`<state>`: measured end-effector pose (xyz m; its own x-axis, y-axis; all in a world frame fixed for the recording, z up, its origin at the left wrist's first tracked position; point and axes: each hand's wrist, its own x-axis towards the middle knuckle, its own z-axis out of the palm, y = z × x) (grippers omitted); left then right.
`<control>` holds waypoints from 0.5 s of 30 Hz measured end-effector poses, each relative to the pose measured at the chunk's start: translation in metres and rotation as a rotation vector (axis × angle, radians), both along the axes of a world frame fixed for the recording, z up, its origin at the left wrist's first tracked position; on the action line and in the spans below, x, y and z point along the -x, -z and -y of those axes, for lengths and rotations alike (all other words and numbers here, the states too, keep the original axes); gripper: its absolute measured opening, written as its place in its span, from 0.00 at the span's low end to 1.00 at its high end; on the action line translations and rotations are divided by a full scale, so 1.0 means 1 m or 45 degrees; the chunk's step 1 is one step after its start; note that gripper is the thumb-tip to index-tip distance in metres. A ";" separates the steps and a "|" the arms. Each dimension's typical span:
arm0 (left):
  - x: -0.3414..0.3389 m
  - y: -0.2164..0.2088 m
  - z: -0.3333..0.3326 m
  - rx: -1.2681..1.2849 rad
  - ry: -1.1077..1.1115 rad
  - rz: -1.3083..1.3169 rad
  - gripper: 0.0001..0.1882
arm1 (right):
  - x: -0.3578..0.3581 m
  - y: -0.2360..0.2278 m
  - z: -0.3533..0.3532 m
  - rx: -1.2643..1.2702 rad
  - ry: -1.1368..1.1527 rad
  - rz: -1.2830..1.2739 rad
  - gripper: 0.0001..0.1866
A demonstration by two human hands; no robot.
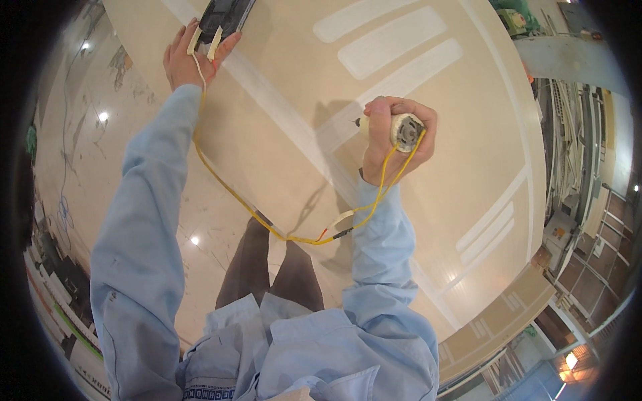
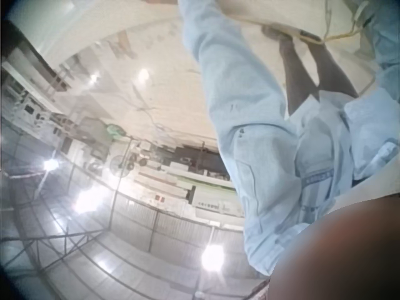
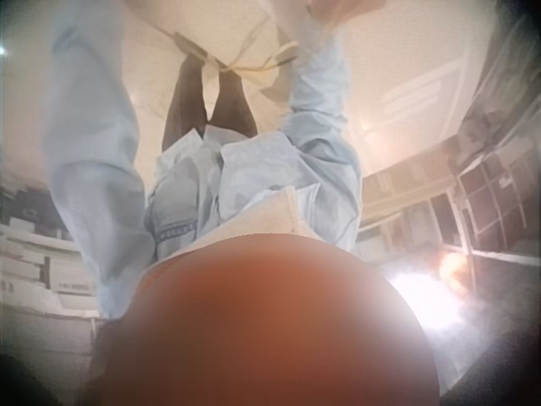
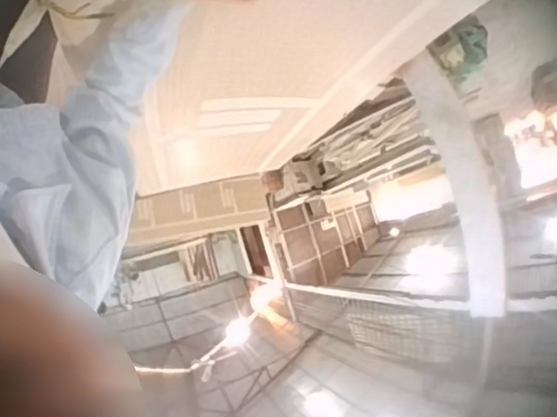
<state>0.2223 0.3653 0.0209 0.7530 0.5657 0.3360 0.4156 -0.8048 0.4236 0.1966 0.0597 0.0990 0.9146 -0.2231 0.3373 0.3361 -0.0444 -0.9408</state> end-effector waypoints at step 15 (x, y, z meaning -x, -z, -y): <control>0.000 0.016 -0.009 -0.059 0.076 0.084 0.43 | -0.010 0.010 0.020 0.113 0.096 -0.022 0.10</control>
<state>0.2228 0.3747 0.0054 0.7605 0.5029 0.4108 0.3386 -0.8469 0.4099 0.2068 0.0402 0.0890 0.9022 -0.2612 0.3432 0.3126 -0.1523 -0.9376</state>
